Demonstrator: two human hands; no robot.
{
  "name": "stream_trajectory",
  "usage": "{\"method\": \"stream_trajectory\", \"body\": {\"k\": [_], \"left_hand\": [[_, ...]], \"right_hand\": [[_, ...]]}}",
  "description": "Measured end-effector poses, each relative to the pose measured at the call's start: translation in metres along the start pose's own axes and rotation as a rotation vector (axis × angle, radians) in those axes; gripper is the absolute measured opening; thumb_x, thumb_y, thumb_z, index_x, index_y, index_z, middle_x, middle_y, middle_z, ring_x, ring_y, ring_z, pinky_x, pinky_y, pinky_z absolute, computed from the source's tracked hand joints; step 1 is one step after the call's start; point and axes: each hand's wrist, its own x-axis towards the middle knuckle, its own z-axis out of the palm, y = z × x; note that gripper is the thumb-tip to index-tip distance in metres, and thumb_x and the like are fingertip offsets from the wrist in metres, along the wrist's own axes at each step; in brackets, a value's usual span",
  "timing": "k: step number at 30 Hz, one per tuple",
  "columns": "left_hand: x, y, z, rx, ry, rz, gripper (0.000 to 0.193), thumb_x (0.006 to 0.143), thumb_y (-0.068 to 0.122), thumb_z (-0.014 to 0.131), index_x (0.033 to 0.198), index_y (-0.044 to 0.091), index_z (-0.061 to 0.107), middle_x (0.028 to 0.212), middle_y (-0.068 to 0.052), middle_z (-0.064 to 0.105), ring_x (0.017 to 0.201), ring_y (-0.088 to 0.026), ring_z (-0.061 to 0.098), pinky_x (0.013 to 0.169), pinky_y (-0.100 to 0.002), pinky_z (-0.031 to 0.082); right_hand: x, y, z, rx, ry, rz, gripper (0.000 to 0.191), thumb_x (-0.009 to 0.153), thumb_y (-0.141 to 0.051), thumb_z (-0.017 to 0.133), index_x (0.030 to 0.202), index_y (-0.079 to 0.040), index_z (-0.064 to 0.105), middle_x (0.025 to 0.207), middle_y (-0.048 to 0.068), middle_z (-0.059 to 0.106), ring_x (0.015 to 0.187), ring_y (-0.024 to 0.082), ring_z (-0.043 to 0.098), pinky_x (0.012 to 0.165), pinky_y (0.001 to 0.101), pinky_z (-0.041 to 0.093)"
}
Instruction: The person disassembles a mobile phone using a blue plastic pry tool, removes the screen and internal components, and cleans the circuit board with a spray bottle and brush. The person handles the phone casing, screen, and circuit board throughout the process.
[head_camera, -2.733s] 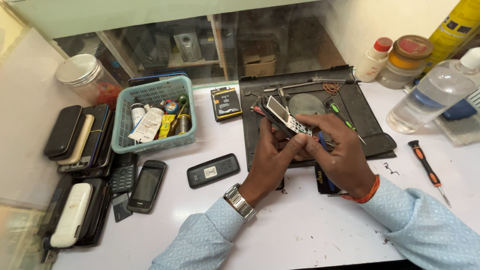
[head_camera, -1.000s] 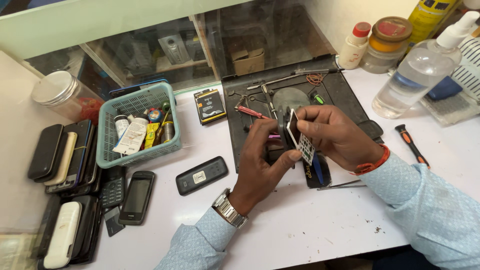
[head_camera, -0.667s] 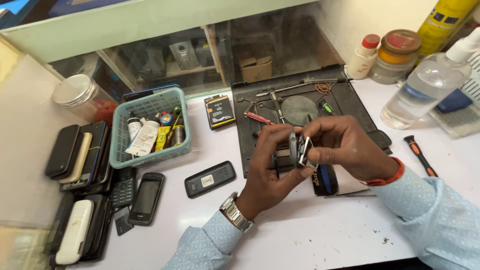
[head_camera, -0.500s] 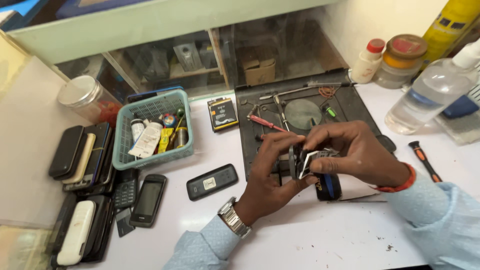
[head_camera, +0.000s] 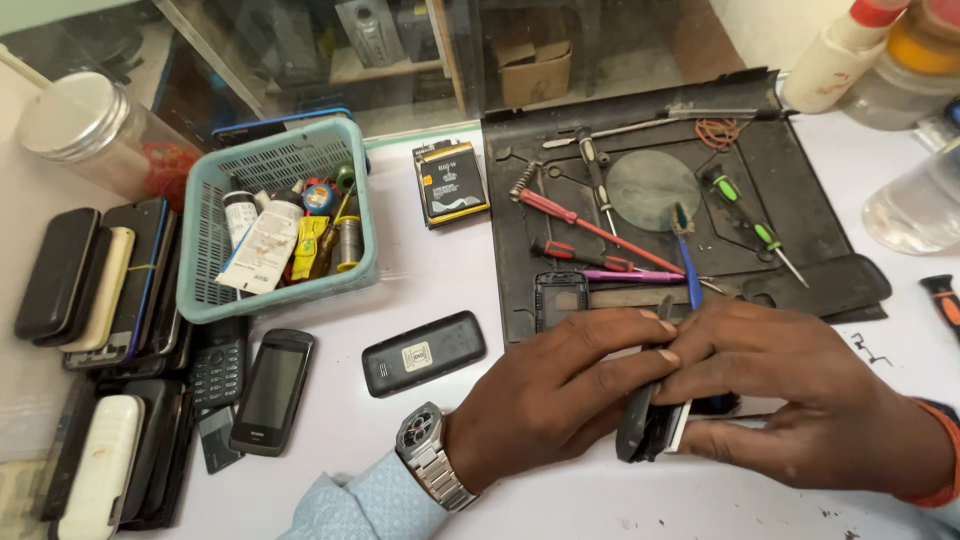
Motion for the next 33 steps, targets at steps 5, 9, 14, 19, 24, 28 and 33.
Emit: {"method": "stream_trajectory", "body": {"k": [5, 9, 14, 19, 24, 28, 33], "left_hand": [[-0.001, 0.000, -0.005, 0.059, -0.029, 0.042, 0.038, 0.103, 0.005, 0.070, 0.139, 0.003, 0.056, 0.142, -0.013, 0.058, 0.133, -0.030, 0.063, 0.110, -0.037, 0.058], [0.000, -0.001, -0.006, 0.114, -0.029, 0.063, 0.043, 0.104, 0.006, 0.067, 0.145, 0.003, 0.056, 0.143, -0.014, 0.058, 0.134, -0.031, 0.062, 0.113, -0.039, 0.057], [0.001, -0.002, -0.008, 0.098, -0.033, 0.101, 0.042, 0.104, 0.005, 0.067, 0.144, 0.003, 0.056, 0.147, -0.015, 0.056, 0.136, -0.032, 0.060, 0.114, -0.039, 0.056], [-0.001, -0.004, -0.008, 0.156, -0.016, 0.167, 0.036, 0.106, 0.005, 0.068, 0.140, 0.003, 0.057, 0.152, -0.015, 0.056, 0.138, -0.031, 0.060, 0.114, -0.038, 0.056], [-0.002, -0.003, -0.006, 0.135, -0.009, 0.160, 0.032, 0.108, 0.007, 0.069, 0.137, 0.004, 0.057, 0.151, -0.015, 0.057, 0.138, -0.030, 0.060, 0.112, -0.035, 0.056], [-0.002, -0.004, -0.006, 0.139, -0.010, 0.163, 0.031, 0.108, 0.006, 0.069, 0.137, 0.004, 0.057, 0.151, -0.014, 0.057, 0.138, -0.029, 0.060, 0.113, -0.036, 0.056], [-0.001, -0.004, -0.006, 0.139, -0.006, 0.164, 0.030, 0.107, 0.006, 0.069, 0.135, 0.004, 0.059, 0.150, -0.014, 0.058, 0.142, -0.030, 0.061, 0.111, -0.035, 0.057]], "right_hand": [[-0.006, -0.004, 0.008, -0.087, 0.074, -0.008, 0.038, 0.070, -0.021, 0.091, 0.102, -0.010, 0.074, 0.101, 0.006, 0.072, 0.091, 0.022, 0.070, 0.076, 0.0319, 0.056], [-0.006, -0.006, 0.013, -0.062, 0.100, 0.013, 0.036, 0.069, -0.016, 0.088, 0.101, -0.009, 0.073, 0.101, 0.006, 0.072, 0.090, 0.022, 0.070, 0.076, 0.0316, 0.056], [-0.006, -0.003, 0.017, -0.096, 0.130, 0.011, 0.032, 0.067, -0.009, 0.085, 0.097, -0.009, 0.074, 0.099, 0.006, 0.072, 0.087, 0.022, 0.071, 0.074, 0.0315, 0.058], [-0.006, -0.002, 0.020, -0.288, 0.184, -0.141, 0.031, 0.067, -0.011, 0.085, 0.095, -0.008, 0.071, 0.096, 0.008, 0.070, 0.088, 0.026, 0.071, 0.074, 0.0360, 0.058], [-0.004, -0.003, 0.021, -0.275, 0.209, -0.160, 0.030, 0.069, -0.012, 0.087, 0.093, -0.007, 0.069, 0.095, 0.007, 0.070, 0.088, 0.024, 0.072, 0.076, 0.0356, 0.060], [-0.002, -0.002, 0.021, -0.288, 0.223, -0.180, 0.029, 0.070, -0.011, 0.087, 0.092, -0.007, 0.068, 0.092, 0.006, 0.070, 0.087, 0.024, 0.073, 0.075, 0.0356, 0.060], [-0.001, -0.002, 0.021, -0.294, 0.222, -0.200, 0.030, 0.070, -0.012, 0.087, 0.092, -0.007, 0.068, 0.092, 0.006, 0.069, 0.087, 0.025, 0.072, 0.076, 0.0367, 0.060]]}}
